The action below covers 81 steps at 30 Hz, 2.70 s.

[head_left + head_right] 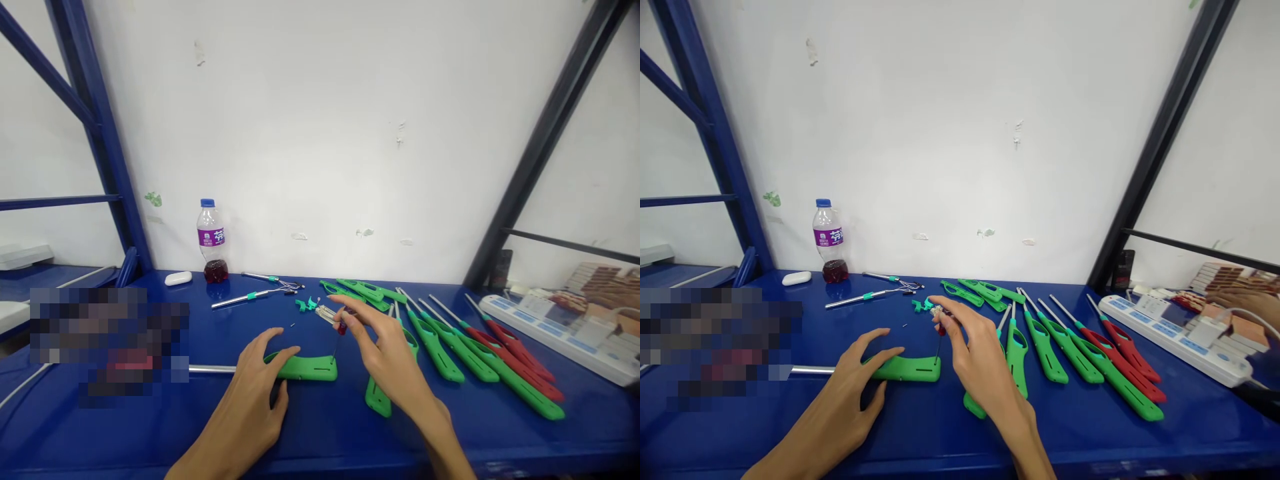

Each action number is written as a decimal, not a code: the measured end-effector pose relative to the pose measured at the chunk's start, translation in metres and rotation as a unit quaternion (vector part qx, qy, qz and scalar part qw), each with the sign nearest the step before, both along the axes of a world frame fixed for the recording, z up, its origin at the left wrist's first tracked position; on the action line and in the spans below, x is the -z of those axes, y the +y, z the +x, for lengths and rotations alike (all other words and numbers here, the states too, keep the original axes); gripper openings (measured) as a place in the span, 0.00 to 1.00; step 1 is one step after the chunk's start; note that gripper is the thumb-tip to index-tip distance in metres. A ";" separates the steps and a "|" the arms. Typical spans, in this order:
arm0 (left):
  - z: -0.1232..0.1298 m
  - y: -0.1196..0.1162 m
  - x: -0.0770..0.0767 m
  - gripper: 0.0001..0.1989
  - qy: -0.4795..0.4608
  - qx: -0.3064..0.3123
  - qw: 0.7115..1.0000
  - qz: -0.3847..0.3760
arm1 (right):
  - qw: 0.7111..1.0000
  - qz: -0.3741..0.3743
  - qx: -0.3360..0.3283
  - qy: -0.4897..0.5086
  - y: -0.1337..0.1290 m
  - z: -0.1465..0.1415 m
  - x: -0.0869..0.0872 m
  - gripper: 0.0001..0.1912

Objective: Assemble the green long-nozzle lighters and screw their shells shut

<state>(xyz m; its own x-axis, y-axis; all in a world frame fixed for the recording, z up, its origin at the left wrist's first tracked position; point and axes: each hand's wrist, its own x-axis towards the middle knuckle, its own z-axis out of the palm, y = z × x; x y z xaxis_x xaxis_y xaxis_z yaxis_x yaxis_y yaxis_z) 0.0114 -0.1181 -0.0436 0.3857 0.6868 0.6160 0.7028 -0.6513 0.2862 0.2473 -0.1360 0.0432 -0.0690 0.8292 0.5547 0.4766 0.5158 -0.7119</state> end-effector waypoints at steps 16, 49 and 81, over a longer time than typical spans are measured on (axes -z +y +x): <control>-0.002 0.007 0.005 0.24 0.009 -0.021 0.999 0.030 | 0.999 -0.040 -0.011 -0.009 -0.005 0.007 -0.008 0.14; -0.001 0.006 -0.015 0.10 -0.107 -0.030 0.992 0.067 | 0.981 -0.065 0.091 -0.157 0.026 0.022 0.037 0.07; -0.019 0.005 -0.040 0.24 0.013 -0.060 0.970 0.237 | 0.723 -0.367 -0.400 0.428 -0.004 -0.031 0.014 0.33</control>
<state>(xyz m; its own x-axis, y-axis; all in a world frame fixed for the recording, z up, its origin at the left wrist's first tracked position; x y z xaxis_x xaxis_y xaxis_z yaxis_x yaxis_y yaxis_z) -0.0079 -0.1132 -0.0040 0.3405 0.3700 0.8644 0.7849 -0.6181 -0.0446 0.2160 -0.1400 0.0294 -0.5804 0.8070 0.1091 -0.5414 -0.2822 -0.7920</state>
